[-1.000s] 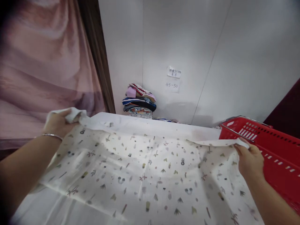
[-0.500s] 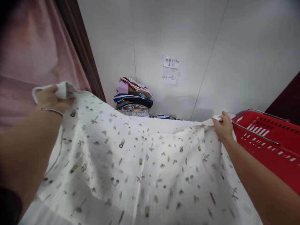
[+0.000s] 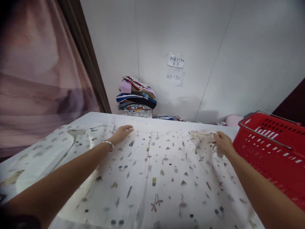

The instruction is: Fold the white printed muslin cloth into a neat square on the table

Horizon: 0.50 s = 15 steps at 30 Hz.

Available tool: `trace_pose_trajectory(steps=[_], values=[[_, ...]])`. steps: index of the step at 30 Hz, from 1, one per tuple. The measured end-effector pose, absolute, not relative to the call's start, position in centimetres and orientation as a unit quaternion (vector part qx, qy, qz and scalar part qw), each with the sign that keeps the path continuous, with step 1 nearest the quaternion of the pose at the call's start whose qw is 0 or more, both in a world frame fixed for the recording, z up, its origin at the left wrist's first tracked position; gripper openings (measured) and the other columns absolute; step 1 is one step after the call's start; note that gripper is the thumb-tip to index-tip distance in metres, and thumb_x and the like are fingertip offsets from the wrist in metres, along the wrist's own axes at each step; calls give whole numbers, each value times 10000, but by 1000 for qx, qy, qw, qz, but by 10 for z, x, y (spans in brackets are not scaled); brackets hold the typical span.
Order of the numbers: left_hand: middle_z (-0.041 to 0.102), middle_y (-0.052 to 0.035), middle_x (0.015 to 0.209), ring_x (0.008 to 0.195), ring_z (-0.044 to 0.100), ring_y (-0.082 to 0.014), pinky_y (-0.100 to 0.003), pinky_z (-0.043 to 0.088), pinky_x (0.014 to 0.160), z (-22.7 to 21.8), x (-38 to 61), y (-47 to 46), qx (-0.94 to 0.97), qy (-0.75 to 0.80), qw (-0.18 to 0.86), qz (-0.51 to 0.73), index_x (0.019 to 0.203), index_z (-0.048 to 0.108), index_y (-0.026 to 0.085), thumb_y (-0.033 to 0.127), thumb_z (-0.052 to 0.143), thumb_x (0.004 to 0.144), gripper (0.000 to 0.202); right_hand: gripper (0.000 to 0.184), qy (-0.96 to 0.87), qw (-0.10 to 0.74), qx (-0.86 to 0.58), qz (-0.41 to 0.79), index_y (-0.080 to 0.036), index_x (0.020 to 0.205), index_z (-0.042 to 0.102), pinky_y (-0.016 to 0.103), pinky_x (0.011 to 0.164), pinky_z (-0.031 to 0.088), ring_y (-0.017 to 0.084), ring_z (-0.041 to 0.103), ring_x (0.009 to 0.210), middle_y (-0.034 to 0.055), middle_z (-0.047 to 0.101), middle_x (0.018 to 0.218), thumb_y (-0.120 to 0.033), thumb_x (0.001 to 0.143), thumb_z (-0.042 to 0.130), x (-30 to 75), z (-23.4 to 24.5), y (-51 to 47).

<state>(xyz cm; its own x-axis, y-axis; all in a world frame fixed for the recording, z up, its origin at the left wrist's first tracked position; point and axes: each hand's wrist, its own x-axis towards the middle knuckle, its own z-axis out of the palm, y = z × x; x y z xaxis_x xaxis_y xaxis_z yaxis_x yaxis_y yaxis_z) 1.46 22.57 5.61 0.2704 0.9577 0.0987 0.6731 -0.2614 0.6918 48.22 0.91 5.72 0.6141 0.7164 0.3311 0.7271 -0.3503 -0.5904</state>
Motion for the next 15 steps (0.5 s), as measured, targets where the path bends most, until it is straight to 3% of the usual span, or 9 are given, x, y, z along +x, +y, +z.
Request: trace_pose_trajectory(steps=[4, 6, 9, 11, 12, 15], values=[[532, -66, 1281, 1027, 582, -228, -336, 430, 934, 59, 73, 189, 851, 404, 256, 216, 1168, 558, 203, 405, 493, 802, 423, 299, -602, 260, -750, -80, -227, 1000, 620, 325, 734, 482, 225, 620, 876, 55, 660, 994, -328, 810, 413, 431, 92, -31], [457, -82, 1353, 1203, 454, -246, -366, 337, 1035, 65, 99, 161, 903, 286, 229, 222, 1258, 481, 201, 402, 553, 768, 535, 336, -676, 210, -701, -92, -254, 1106, 593, 322, 721, 486, 216, 620, 876, 58, 623, 1114, -296, 811, 437, 393, 107, -59], [337, -73, 1434, 1318, 284, -249, -435, 189, 1104, 78, 126, 104, 945, 112, 215, 221, 1355, 337, 237, 394, 619, 725, 708, 374, -757, 189, -625, -25, -275, 1176, 560, 274, 657, 478, 175, 622, 772, 59, 665, 966, -219, 824, 444, 338, 123, -95], [382, -65, 1405, 1290, 322, -257, -461, 168, 1100, 84, 135, 60, 945, 39, 246, 211, 1354, 320, 255, 382, 632, 710, 727, 335, -775, 195, -594, 87, -276, 1120, 588, 258, 668, 469, 156, 613, 749, 36, 672, 878, -186, 835, 437, 312, 131, -107], [470, -63, 1330, 1230, 397, -252, -460, 190, 1088, 85, 136, 40, 939, 25, 270, 213, 1316, 371, 252, 346, 625, 711, 663, 296, -769, 213, -581, 159, -271, 1063, 611, 254, 688, 467, 148, 610, 755, 22, 672, 861, -182, 838, 441, 304, 133, -108], [615, -50, 1038, 950, 552, -225, -394, 401, 903, 82, 135, -3, 899, 91, 379, 200, 1145, 510, 236, 322, 625, 691, 476, 173, -691, 303, -546, 365, -226, 945, 632, 260, 745, 466, 141, 611, 804, 13, 673, 878, -234, 838, 496, 302, 132, -98]])
